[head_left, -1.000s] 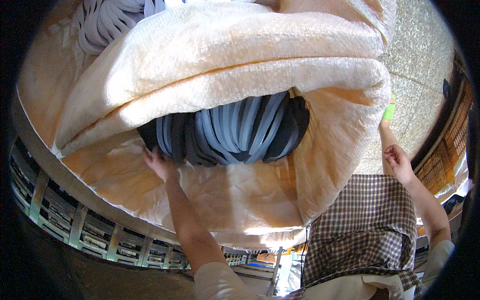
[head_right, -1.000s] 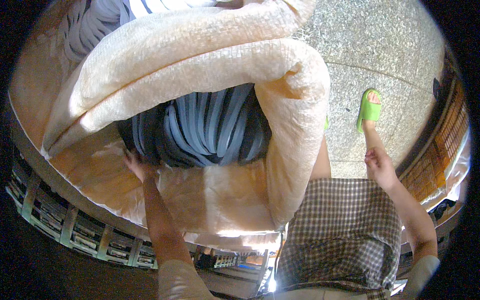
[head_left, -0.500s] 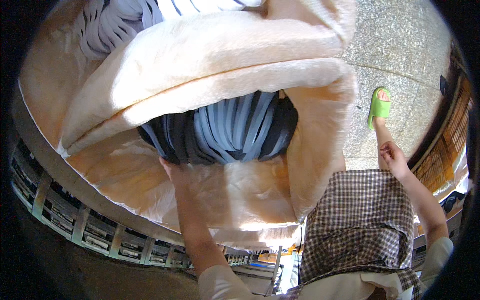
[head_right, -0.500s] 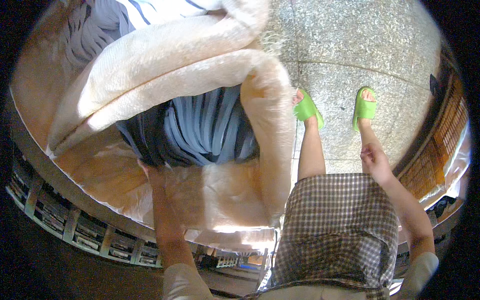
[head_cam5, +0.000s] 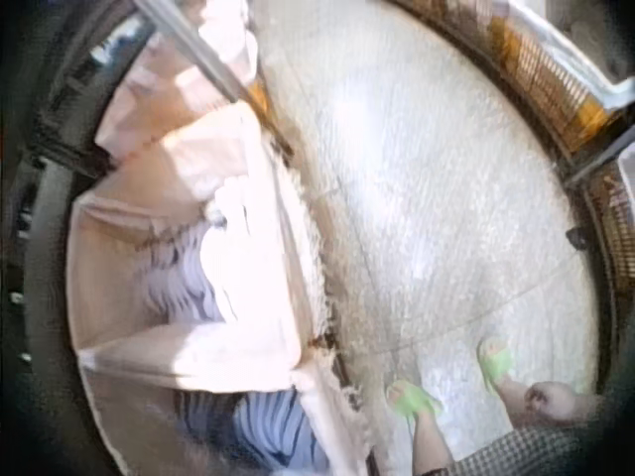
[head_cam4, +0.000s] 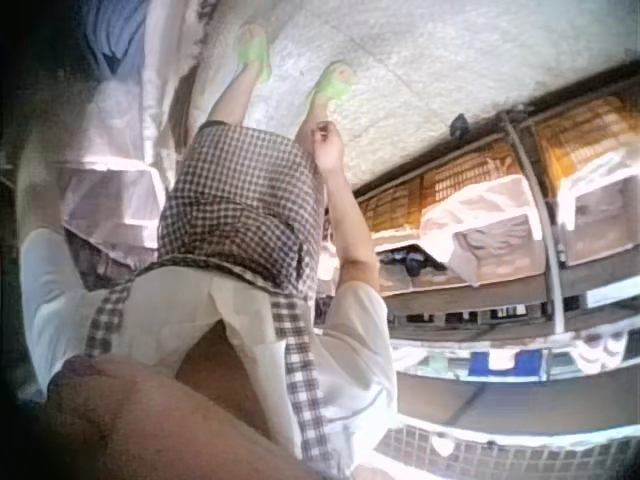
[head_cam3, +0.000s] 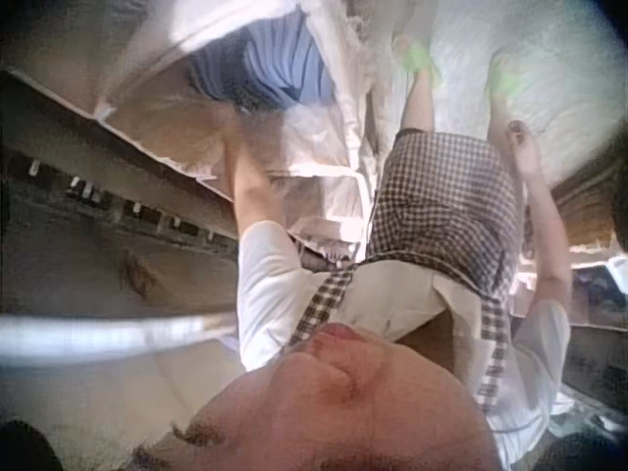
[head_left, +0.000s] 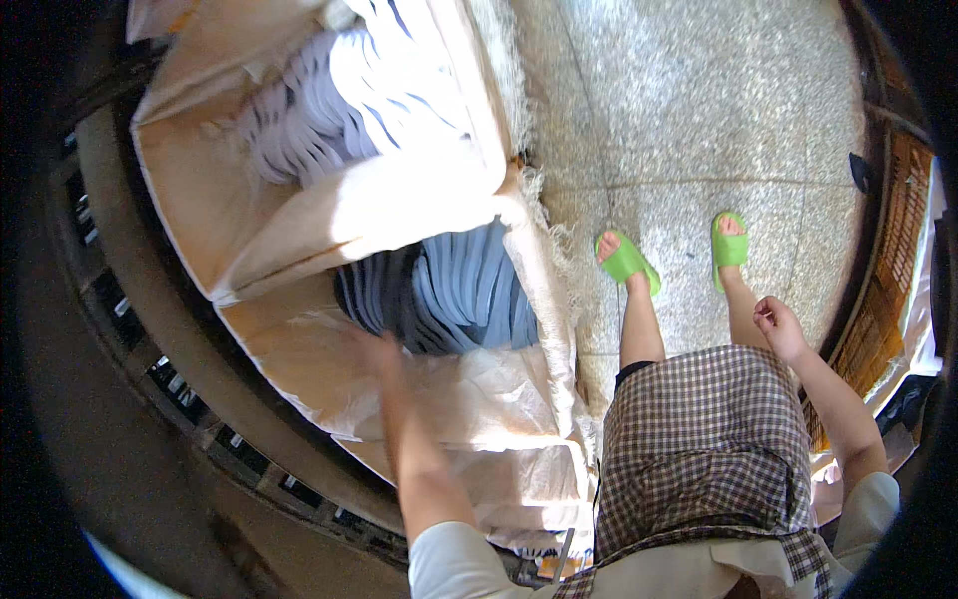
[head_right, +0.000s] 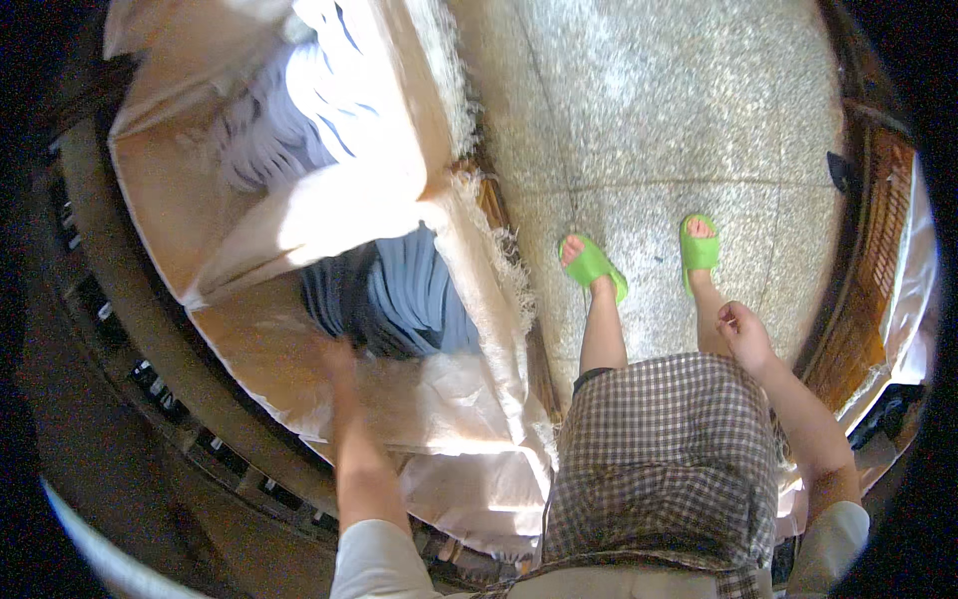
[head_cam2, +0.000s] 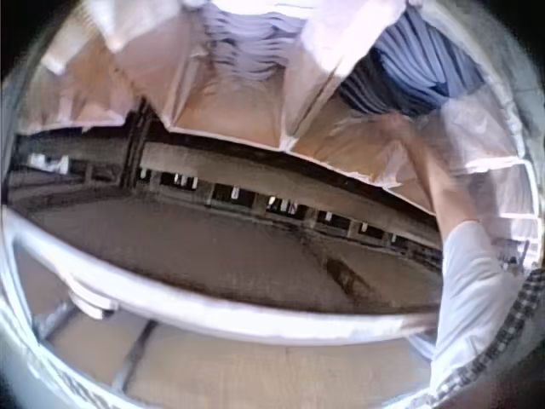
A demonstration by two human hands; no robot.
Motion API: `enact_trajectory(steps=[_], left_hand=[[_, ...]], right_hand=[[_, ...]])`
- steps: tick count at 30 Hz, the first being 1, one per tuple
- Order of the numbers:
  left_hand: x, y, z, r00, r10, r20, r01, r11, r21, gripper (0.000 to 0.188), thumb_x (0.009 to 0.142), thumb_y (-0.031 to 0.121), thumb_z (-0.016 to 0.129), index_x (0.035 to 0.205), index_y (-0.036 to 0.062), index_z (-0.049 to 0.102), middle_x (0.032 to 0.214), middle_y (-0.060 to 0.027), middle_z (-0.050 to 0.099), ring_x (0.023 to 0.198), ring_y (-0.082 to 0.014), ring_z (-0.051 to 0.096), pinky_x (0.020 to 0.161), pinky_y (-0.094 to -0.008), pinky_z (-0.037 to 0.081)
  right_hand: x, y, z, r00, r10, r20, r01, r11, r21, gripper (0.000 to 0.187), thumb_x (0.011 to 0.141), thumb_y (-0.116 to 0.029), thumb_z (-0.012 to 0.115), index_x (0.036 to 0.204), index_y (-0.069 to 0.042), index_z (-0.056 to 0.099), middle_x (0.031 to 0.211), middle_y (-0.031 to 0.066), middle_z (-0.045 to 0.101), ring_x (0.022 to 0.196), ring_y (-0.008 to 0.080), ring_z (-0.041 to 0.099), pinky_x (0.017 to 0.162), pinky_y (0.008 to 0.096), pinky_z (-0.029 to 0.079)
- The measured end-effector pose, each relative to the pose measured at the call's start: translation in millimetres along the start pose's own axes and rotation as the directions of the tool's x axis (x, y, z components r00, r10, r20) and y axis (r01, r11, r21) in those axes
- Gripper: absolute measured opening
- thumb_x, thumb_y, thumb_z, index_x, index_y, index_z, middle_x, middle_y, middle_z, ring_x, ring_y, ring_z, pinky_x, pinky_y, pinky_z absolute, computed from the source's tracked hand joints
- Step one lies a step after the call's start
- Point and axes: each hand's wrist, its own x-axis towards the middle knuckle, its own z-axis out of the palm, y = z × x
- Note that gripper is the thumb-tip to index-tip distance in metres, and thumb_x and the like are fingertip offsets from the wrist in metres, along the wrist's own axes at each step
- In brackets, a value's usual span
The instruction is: The person wipes white slippers with a brush, then picks up gray slippers, rinses them in a bucket of water, and places them into a large sack. The person then picks up white slippers again, wipes them, and places them into a sack.
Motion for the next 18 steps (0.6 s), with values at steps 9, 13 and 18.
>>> enact_trajectory(steps=[9, 13, 18], left_hand=[[-297.3, 143.5, -168.3, 0.68, 0.711, -0.178, -0.667, 0.499, -0.553, 0.06, 0.069, 0.012, 0.07, 0.125, 0.0055, 0.047, 0.13, -0.0273, 0.038, 0.116, -0.0427, 0.042, 0.097, -0.0493, 0.036], [-411.7, 117.6, -306.0, 0.429, 0.851, -0.304, -0.722, 0.12, -0.681, 0.056, 0.076, 0.012, 0.066, 0.127, 0.0037, 0.046, 0.134, -0.0216, 0.034, 0.119, -0.0393, 0.038, 0.1, -0.0447, 0.035], [-429.3, 0.5, -448.5, 0.462, 0.654, -0.599, -0.797, 0.011, -0.604, 0.053, 0.079, 0.01, 0.064, 0.127, 0.0055, 0.044, 0.127, -0.0209, 0.045, 0.113, -0.0303, 0.05, 0.092, -0.0385, 0.044]], right_hand=[[-136.0, -54.7, -80.5, 0.943, -0.217, -0.251, 0.237, 0.97, 0.051, 0.009, 0.083, -0.01, 0.06, 0.089, -0.004, 0.055, 0.079, 0.0054, 0.058, 0.068, 0.0134, 0.054, 0.065, 0.0283, 0.046], [-208.8, -50.5, -76.9, 0.906, -0.292, -0.305, 0.339, 0.934, 0.111, 0.008, 0.084, -0.007, 0.057, 0.088, -0.001, 0.054, 0.078, 0.0072, 0.058, 0.067, 0.0155, 0.057, 0.064, 0.0292, 0.048], [-272.0, -42.1, -71.7, 0.892, -0.364, -0.267, 0.406, 0.906, 0.123, 0.003, 0.083, -0.001, 0.054, 0.085, -0.001, 0.051, 0.075, 0.0063, 0.056, 0.066, 0.0152, 0.058, 0.057, 0.0295, 0.05]])
